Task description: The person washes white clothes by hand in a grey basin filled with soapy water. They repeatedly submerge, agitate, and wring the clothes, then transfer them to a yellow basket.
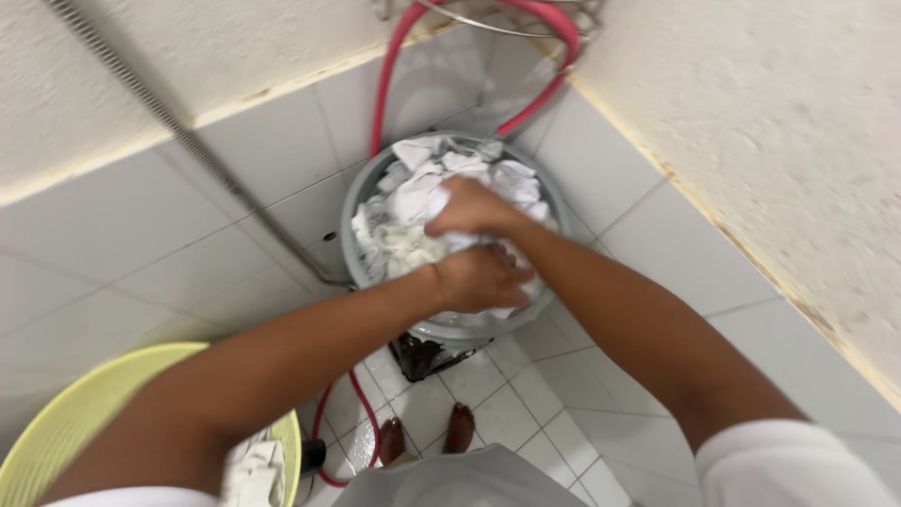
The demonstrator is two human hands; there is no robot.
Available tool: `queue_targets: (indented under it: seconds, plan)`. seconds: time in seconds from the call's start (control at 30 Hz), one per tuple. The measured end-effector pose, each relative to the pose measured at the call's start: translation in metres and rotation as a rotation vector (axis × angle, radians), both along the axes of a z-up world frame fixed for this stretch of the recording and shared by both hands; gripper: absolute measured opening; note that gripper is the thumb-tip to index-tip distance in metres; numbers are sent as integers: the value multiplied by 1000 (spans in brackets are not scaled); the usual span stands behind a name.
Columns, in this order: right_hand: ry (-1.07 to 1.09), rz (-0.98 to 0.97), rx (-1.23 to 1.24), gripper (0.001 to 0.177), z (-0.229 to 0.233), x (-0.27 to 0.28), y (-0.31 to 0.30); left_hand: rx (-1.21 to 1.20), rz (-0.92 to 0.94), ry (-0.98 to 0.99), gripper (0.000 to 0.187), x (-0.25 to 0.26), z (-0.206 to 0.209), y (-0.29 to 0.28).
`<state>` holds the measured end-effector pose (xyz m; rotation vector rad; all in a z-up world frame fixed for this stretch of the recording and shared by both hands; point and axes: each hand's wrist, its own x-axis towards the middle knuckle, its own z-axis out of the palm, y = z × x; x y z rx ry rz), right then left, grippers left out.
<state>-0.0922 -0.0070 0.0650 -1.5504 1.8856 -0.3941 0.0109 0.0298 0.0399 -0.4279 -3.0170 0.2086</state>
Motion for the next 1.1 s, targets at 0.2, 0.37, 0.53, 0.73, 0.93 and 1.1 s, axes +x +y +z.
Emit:
queue_targets:
  seconds: [0.2,0.37,0.53,0.73,0.93,1.1]
  plan:
    - [-1478,-69,11,38,11,13,13,462,280,355,46,143,99,-47]
    - [-597,24,68,44,-71,0,20,290,999,277,40,311,59,-59]
    - [-113,63,208,64,-170,-2,43,213,1551,-270,109,449,-122,-19]
    - [-57,-35,59,59,-209,14,40,983,1503,-190,69,446,-218,35]
    - [-238,-228,-104,28,-82,-3,27,1163,1325,113,45,331,-106,13]
    - [-535,-130,-404,28,59,-10,25,1118,897,423,34,220,-37,-22]
